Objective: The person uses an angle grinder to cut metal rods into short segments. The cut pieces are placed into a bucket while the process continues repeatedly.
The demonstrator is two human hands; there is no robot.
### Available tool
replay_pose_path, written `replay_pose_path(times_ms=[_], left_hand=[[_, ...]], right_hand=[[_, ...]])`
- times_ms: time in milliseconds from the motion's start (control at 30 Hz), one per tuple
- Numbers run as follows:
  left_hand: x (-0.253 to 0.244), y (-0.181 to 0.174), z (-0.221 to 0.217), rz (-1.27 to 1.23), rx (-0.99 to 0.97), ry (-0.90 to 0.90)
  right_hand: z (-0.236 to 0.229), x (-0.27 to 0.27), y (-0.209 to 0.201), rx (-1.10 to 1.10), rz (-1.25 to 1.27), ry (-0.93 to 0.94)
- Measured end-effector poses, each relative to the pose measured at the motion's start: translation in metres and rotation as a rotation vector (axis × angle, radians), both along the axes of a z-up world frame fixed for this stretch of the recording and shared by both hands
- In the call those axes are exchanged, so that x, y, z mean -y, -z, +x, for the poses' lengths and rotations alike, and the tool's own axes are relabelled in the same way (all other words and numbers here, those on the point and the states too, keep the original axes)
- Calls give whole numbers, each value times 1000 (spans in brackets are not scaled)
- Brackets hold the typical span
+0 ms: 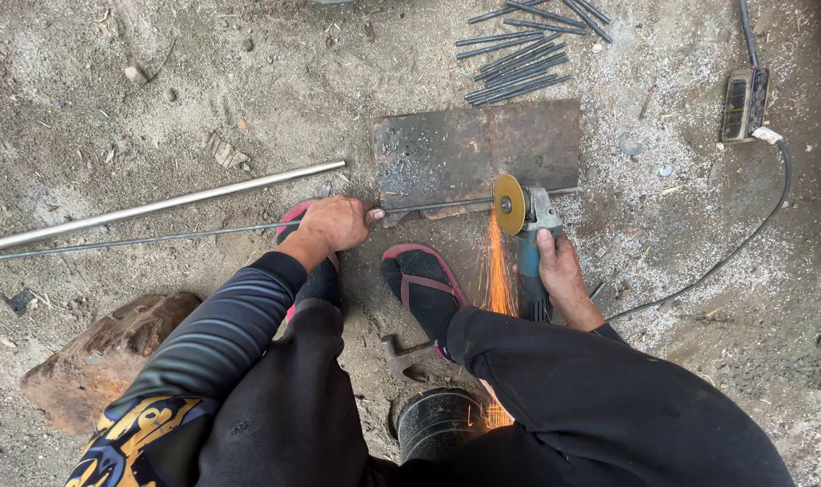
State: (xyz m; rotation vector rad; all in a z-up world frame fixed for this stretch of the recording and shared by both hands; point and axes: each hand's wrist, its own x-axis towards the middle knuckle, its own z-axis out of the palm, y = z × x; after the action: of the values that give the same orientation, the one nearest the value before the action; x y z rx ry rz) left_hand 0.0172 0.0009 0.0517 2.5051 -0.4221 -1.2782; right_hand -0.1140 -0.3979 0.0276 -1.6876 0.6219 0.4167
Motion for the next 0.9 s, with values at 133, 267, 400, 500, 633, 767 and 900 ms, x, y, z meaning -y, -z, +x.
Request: replay_pose_path(times_ms=[133, 267, 400, 500, 633, 767, 900], left_hand=[[-1, 2, 0, 1, -7, -2], [-1, 6, -1, -25, 26, 1], [-2, 8, -1, -20, 2, -11], [-6, 7, 1, -70, 34, -12], [-18, 12, 2, -56, -38, -35], [-65, 25, -5, -236, 296, -124], [-141, 45, -20, -116, 413, -195]], right_hand=[[-5, 6, 7, -16, -52, -27], [-7, 9, 11, 172, -164, -139], [-13, 3, 9, -28, -97, 2], [-12, -4, 1, 32, 71, 83], [12, -4, -19, 50, 228, 214], [56, 2, -39, -1, 299, 148], [84, 6, -39, 34, 248, 79]])
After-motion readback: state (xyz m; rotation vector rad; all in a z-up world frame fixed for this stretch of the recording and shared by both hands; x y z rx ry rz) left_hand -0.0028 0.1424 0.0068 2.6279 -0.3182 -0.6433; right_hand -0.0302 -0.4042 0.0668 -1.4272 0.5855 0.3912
